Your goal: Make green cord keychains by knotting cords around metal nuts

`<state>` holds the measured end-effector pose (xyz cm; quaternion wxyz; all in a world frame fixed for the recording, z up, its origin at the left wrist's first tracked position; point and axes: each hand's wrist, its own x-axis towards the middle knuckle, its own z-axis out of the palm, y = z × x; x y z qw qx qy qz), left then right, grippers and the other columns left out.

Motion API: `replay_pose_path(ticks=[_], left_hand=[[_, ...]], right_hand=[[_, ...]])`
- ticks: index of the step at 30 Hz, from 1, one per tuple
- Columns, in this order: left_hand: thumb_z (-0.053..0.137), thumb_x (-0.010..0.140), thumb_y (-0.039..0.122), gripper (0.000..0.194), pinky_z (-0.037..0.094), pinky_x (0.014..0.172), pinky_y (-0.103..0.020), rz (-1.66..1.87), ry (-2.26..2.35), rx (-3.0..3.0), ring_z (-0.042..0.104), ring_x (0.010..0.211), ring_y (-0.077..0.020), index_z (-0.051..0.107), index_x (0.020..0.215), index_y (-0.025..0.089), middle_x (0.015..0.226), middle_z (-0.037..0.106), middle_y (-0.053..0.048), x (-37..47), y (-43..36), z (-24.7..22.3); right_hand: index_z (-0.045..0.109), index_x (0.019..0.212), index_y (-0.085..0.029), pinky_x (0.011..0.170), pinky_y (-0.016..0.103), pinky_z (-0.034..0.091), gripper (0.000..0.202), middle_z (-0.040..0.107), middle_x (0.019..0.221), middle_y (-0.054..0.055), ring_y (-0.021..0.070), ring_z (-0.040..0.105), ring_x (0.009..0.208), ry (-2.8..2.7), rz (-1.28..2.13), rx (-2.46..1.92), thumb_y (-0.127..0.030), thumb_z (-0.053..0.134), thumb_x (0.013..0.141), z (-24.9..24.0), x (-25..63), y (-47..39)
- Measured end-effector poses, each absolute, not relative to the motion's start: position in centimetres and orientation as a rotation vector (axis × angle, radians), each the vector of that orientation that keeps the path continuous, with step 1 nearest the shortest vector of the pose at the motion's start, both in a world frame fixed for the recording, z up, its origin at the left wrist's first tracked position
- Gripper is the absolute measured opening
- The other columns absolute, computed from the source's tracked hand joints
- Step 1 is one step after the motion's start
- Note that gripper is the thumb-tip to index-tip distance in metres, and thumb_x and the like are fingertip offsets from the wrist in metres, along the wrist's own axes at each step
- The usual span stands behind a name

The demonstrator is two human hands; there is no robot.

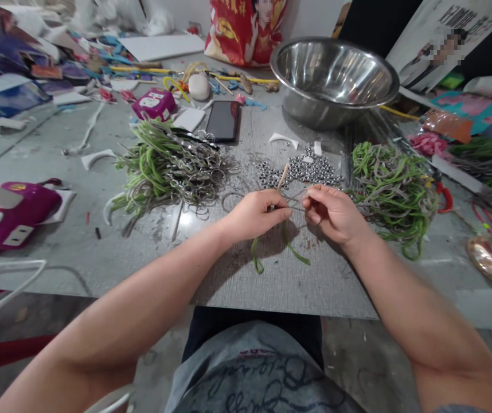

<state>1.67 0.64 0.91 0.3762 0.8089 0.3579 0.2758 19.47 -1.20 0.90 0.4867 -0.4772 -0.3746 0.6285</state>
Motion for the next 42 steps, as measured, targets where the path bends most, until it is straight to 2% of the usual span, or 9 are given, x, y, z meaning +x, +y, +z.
replay_pose_path(ticks=[11,15,17,19,21,23,33,37,42], left_hand=[[0.052,0.079,0.025,0.019,0.034,0.053,-0.019,0.7,1.02,2.037,0.043,0.054,-0.0066,0.057,0.063,0.015,0.056,0.049,0.005,1.3,0.9,1.5],[0.052,0.081,0.027,0.022,0.035,0.053,-0.019,0.722,1.051,2.135,0.047,0.056,-0.0075,0.057,0.063,0.015,0.058,0.053,0.003,1.4,1.0,1.1],[0.052,0.082,0.028,0.023,0.036,0.053,-0.02,0.72,1.051,2.175,0.049,0.057,-0.0078,0.057,0.063,0.015,0.06,0.055,0.003,1.4,1.0,0.9],[0.051,0.083,0.027,0.023,0.036,0.053,-0.02,0.706,1.038,2.205,0.05,0.057,-0.0081,0.059,0.066,0.015,0.061,0.056,0.002,1.5,1.0,0.7],[0.05,0.084,0.027,0.023,0.036,0.054,-0.02,0.694,1.022,2.222,0.051,0.058,-0.0084,0.06,0.067,0.016,0.062,0.057,0.002,1.5,1.0,0.6],[0.049,0.084,0.026,0.023,0.036,0.054,-0.02,0.697,1.018,2.228,0.051,0.059,-0.0084,0.059,0.067,0.016,0.063,0.058,0.002,1.5,1.0,0.6],[0.049,0.085,0.035,0.037,0.028,0.048,-0.02,0.714,1.114,2.258,0.041,0.051,-0.0071,0.046,0.053,0.016,0.053,0.046,0.004,1.4,1.0,0.7],[0.05,0.084,0.029,0.027,0.029,0.049,-0.02,0.711,1.142,2.221,0.042,0.053,-0.0073,0.051,0.061,0.016,0.055,0.047,0.004,1.4,0.9,0.8],[0.049,0.083,0.023,0.019,0.032,0.052,-0.019,0.738,1.088,2.173,0.043,0.055,-0.0071,0.054,0.066,0.015,0.057,0.049,0.005,1.6,0.8,0.7]], right_hand=[[0.047,0.068,-0.02,0.035,0.02,0.028,0.019,0.053,0.061,-0.005,0.0031,0.038,0.036,-1.049,1.203,-1.315,-0.034,0.059,0.073,0.0,19.7,-0.9],[0.051,0.094,-0.024,0.043,0.026,0.041,0.015,0.061,0.096,0.004,0.007,0.048,0.046,-1.431,0.737,-1.397,-0.033,0.052,0.082,0.0,19.4,-2.0],[0.05,0.11,-0.025,0.057,0.03,0.049,0.025,0.056,0.118,0.009,0.0113,0.058,0.06,-1.71,0.59,-1.34,-0.032,0.047,0.086,0.1,19.1,-2.7],[0.05,0.118,-0.025,0.072,0.034,0.051,0.031,0.054,0.125,0.009,0.0168,0.063,0.08,-1.941,0.519,-1.25,-0.03,0.042,0.088,0.1,18.8,-3.2],[0.05,0.121,-0.024,0.083,0.037,0.049,0.034,0.058,0.121,0.008,0.0203,0.061,0.098,-2.076,0.47,-1.193,-0.027,0.042,0.089,0.0,18.6,-3.4],[0.052,0.12,-0.023,0.087,0.038,0.048,0.033,0.063,0.115,0.008,0.021,0.059,0.103,-2.127,0.437,-1.175,-0.026,0.043,0.089,-0.2,18.6,-3.2],[0.063,0.092,-0.021,0.069,0.03,0.044,0.019,0.066,0.081,0.003,0.0166,0.061,0.076,-2.097,0.345,-1.255,-0.024,0.044,0.089,0.5,18.8,-2.9],[0.063,0.091,-0.02,0.07,0.031,0.043,0.021,0.066,0.079,0.005,0.018,0.06,0.077,-2.126,0.279,-1.267,-0.026,0.044,0.089,0.5,18.9,-2.8],[0.065,0.101,-0.024,0.087,0.038,0.034,0.022,0.069,0.096,0.005,0.0217,0.057,0.097,-2.134,0.042,-1.29,-0.033,0.05,0.087,0.1,18.8,-2.7]])
